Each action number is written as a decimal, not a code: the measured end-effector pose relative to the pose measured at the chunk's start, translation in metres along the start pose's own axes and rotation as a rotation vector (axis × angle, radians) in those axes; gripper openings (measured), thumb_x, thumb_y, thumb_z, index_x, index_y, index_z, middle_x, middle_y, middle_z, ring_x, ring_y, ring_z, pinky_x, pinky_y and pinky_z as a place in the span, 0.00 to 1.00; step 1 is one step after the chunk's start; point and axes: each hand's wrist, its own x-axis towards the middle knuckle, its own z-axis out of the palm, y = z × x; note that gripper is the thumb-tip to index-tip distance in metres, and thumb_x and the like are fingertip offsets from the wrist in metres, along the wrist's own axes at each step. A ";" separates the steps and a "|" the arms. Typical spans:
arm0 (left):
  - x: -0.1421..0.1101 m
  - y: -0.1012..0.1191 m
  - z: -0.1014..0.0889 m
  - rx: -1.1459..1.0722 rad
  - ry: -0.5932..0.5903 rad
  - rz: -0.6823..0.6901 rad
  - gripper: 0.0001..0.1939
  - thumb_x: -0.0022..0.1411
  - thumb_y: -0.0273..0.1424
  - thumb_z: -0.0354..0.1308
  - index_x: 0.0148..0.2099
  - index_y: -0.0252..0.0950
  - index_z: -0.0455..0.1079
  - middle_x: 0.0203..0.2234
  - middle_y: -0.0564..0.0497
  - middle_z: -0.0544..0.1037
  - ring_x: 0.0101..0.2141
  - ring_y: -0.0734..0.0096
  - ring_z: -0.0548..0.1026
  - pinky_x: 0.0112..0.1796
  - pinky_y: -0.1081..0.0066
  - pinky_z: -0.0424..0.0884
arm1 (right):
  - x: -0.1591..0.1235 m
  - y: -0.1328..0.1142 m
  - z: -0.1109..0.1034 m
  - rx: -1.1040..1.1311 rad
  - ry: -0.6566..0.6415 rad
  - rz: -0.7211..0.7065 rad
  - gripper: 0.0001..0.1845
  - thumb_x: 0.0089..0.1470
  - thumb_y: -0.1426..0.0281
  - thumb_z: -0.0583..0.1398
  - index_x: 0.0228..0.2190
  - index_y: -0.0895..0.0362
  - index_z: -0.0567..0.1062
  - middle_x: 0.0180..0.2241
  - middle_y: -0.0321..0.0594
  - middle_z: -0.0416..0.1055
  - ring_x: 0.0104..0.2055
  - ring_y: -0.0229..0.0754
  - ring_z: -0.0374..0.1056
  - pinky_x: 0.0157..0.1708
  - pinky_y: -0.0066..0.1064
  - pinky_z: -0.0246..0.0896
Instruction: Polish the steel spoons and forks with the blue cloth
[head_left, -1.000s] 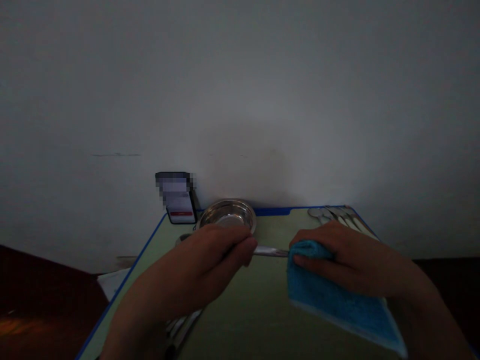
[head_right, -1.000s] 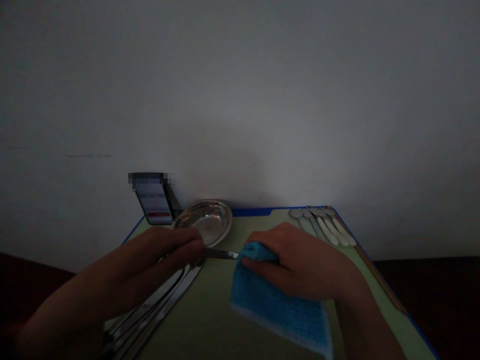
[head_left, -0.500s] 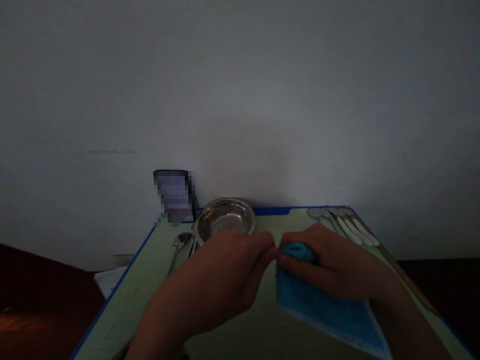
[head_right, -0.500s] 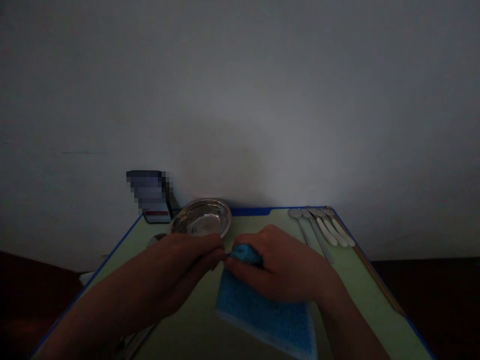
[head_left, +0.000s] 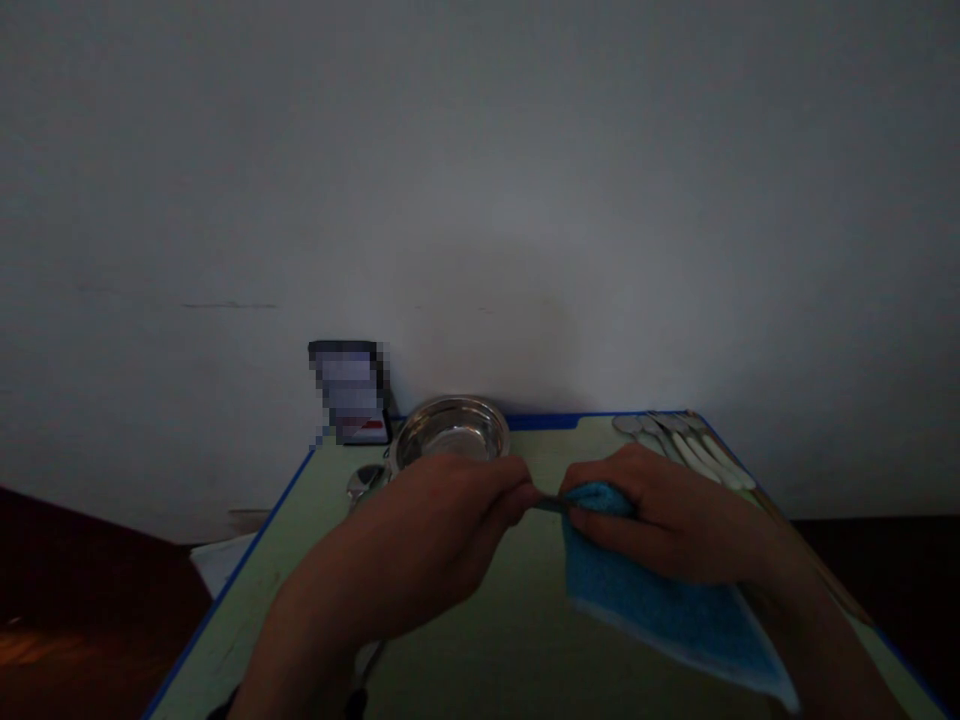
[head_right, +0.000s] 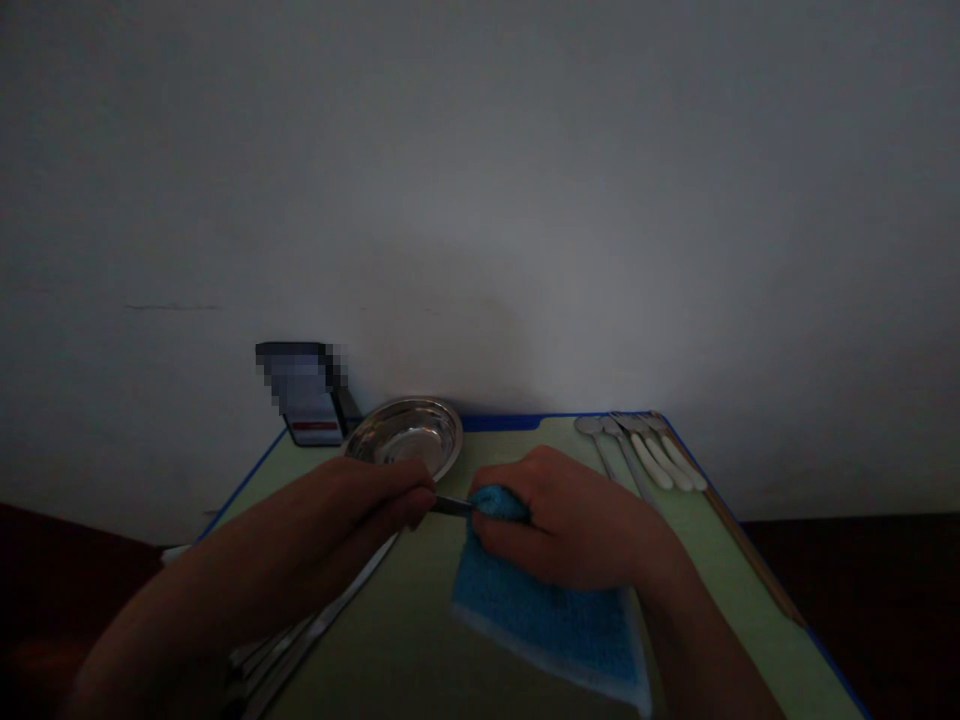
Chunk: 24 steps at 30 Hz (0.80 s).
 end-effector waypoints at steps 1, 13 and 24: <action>0.000 0.000 -0.001 -0.007 0.002 0.000 0.15 0.66 0.35 0.38 0.31 0.37 0.60 0.23 0.55 0.66 0.25 0.74 0.64 0.26 0.73 0.56 | 0.000 0.000 0.000 0.010 -0.006 -0.001 0.11 0.56 0.67 0.50 0.33 0.55 0.71 0.26 0.35 0.68 0.29 0.36 0.63 0.31 0.29 0.54; -0.003 0.001 0.000 0.002 0.022 -0.007 0.14 0.66 0.35 0.39 0.31 0.38 0.61 0.24 0.56 0.67 0.26 0.74 0.65 0.27 0.73 0.56 | 0.002 0.002 0.002 -0.014 0.002 0.021 0.12 0.57 0.64 0.49 0.31 0.55 0.70 0.25 0.35 0.66 0.33 0.39 0.62 0.34 0.31 0.54; -0.002 0.001 -0.002 0.025 -0.030 -0.024 0.16 0.66 0.36 0.37 0.32 0.37 0.61 0.23 0.55 0.66 0.26 0.74 0.65 0.27 0.73 0.58 | 0.001 0.001 0.001 -0.009 -0.009 0.023 0.12 0.56 0.67 0.50 0.32 0.57 0.72 0.23 0.35 0.65 0.28 0.36 0.62 0.29 0.28 0.53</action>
